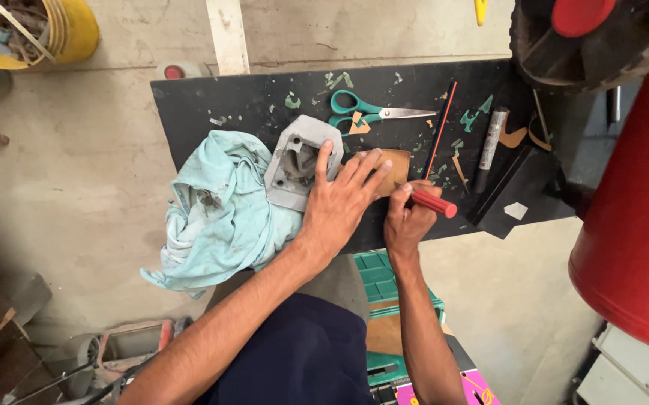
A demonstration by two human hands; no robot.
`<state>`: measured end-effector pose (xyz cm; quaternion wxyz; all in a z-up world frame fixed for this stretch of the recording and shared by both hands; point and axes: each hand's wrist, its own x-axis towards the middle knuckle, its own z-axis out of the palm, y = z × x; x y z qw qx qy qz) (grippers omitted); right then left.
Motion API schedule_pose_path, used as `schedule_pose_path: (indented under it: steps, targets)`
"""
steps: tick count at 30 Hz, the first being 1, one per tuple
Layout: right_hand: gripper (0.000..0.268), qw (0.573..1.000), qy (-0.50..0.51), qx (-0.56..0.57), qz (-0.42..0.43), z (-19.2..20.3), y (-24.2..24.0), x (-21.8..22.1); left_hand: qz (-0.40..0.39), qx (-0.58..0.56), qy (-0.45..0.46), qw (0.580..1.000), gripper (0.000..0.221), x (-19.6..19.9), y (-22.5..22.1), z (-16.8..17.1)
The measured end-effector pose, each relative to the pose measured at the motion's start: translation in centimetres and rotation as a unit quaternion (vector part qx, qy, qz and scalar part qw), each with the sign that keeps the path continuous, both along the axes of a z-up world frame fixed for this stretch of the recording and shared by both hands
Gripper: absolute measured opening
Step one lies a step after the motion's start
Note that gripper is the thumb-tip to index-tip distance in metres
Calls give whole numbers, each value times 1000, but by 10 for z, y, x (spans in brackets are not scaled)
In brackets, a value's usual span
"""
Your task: Cutting and fitting a cardboard gasket for a metal engine component
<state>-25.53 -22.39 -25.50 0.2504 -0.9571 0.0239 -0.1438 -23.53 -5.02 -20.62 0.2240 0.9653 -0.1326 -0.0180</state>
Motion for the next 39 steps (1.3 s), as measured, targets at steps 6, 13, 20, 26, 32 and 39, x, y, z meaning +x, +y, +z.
schedule_pose_path:
  steps: [6, 13, 20, 26, 32, 39]
  targets:
    - [12, 1000, 8, -20, 0, 25, 21, 5, -6, 4, 10, 1000, 52, 5, 6, 10]
    - [18, 969, 50, 39, -240, 31, 65, -1, -22, 11, 45, 999, 62, 10, 10, 17]
    - [13, 940, -10, 5, -341, -3, 68, -13, -15, 25, 27, 999, 60, 9, 8, 13]
    - [13, 945, -22, 19, -326, 0, 72, -10, -11, 28, -2, 1000, 53, 13, 9, 14]
    - [15, 953, -31, 27, -300, 14, 80, 0, -6, 30, -16, 999, 50, 15, 9, 15]
    - [15, 955, -27, 28, -294, 19, 84, -2, -7, 26, -13, 1000, 49, 14, 9, 15]
